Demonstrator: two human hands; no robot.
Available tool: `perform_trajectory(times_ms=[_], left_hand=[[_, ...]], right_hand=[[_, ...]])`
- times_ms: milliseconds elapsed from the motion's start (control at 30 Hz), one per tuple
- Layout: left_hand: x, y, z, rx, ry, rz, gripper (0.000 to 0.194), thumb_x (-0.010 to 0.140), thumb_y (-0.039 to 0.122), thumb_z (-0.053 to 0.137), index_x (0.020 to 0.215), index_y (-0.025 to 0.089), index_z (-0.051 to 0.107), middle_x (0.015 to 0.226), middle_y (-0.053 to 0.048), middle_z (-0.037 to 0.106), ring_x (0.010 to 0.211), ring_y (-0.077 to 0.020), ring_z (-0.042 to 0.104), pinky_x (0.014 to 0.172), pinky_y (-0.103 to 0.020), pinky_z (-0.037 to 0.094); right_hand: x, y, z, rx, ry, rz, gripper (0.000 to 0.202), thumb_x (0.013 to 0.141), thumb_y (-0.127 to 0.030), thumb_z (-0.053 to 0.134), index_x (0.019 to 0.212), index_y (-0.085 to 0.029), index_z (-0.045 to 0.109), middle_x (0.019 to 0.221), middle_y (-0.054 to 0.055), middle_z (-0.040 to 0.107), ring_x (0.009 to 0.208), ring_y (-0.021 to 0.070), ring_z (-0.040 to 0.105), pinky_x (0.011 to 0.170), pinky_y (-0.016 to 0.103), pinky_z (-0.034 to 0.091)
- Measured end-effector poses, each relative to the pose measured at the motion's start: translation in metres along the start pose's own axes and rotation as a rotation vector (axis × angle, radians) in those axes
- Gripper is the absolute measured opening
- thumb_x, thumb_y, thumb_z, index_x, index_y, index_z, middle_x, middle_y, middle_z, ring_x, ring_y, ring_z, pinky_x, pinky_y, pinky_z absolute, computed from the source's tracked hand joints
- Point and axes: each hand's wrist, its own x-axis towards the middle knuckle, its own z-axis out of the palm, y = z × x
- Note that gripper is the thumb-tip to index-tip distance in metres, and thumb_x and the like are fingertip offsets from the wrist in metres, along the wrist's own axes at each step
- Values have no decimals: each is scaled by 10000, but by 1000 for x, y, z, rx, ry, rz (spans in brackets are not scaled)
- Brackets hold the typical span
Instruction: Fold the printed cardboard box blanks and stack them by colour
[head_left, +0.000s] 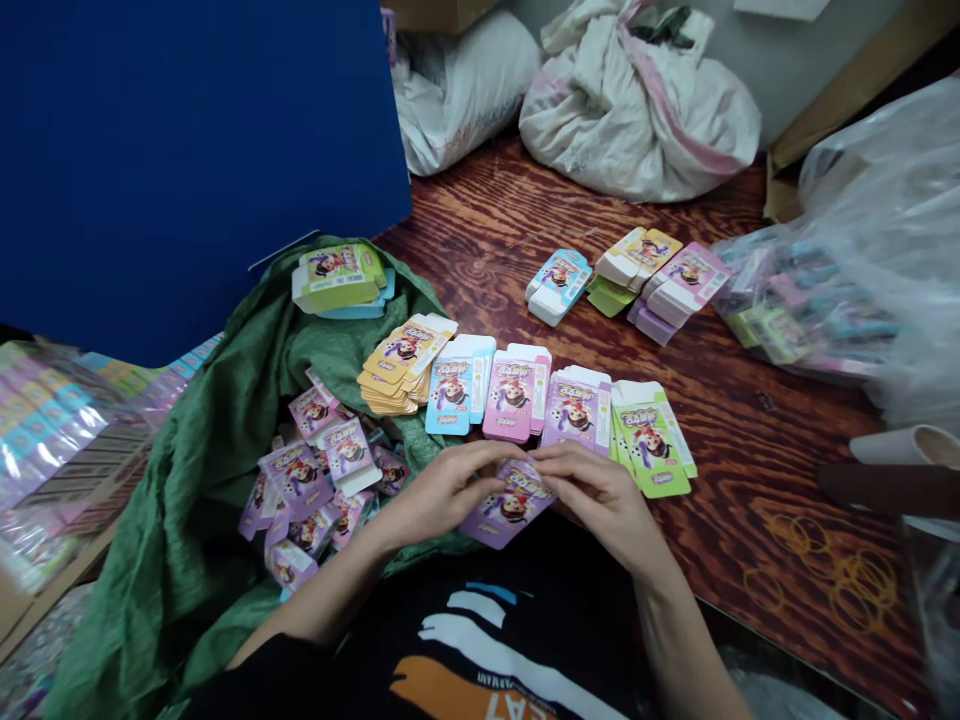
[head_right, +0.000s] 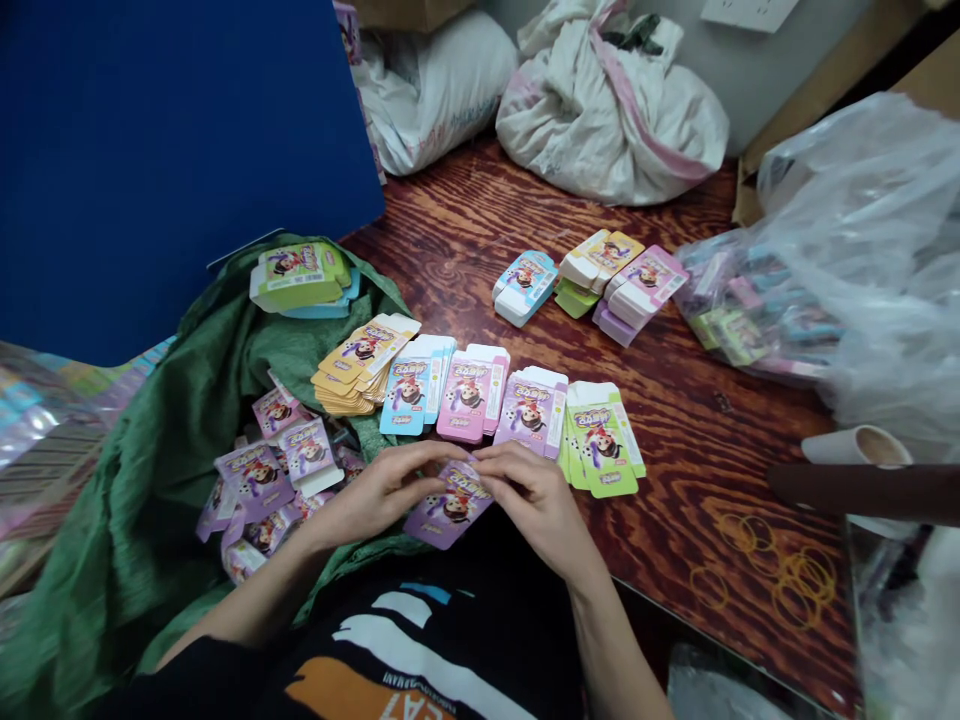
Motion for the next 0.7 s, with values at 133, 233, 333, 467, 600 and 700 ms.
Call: perform_trajectory(times_ms=[133,233,333,467,600,700], left_hand=[[-47,3,-51,7,175,-181,325,959,397,635,1225,222,700,1217,-85,740,1077,-238,702,952,-331,564],[-95,3,-97,194,399,-394,519,910,562,643,1274,195,682,1167,-110,750,1004,-285,724,884,-360,601],[-125,3,-120,548,512,-528,625,918,636,564,1378,219,634,1400,-125,641,1249,-380,635,1074,-507,517],[-114,3,-108,653,583,-397,671,967,595,522,1536,245,461,1660,-112,361,1517,-359,377,1239,-547,333],[-71,5,-83,488,389,-202,592,992,519,550,1530,284,474,1653,-95,388,1529,-302,372,1253,-502,335],[-38,8,-66,349,301,-89,583,993,460,583,1542,306,461,1653,-87,396,1534,-291,364,1260,-496,323]], right_hand=[[20,-1,-8,-144,-61,-12,201,991,-305,602,1006,-241,793,1004,65,785,940,216,739,846,344,582],[45,5,-15,-390,31,-1,238,982,-294,585,1125,-221,760,1126,88,773,1033,264,730,902,400,574],[72,11,-12,-686,-49,56,477,926,-248,649,1399,-199,619,1461,139,617,1245,350,651,992,491,543],[99,12,3,-975,-249,200,767,853,-216,734,1551,-161,420,1608,210,425,1183,400,670,909,507,567],[104,14,9,-1041,-191,197,534,874,-200,699,1386,-149,554,1390,198,570,985,338,713,730,416,561],[95,12,1,-915,68,59,315,894,-118,645,1209,-146,639,1179,148,621,924,287,693,716,376,542]])
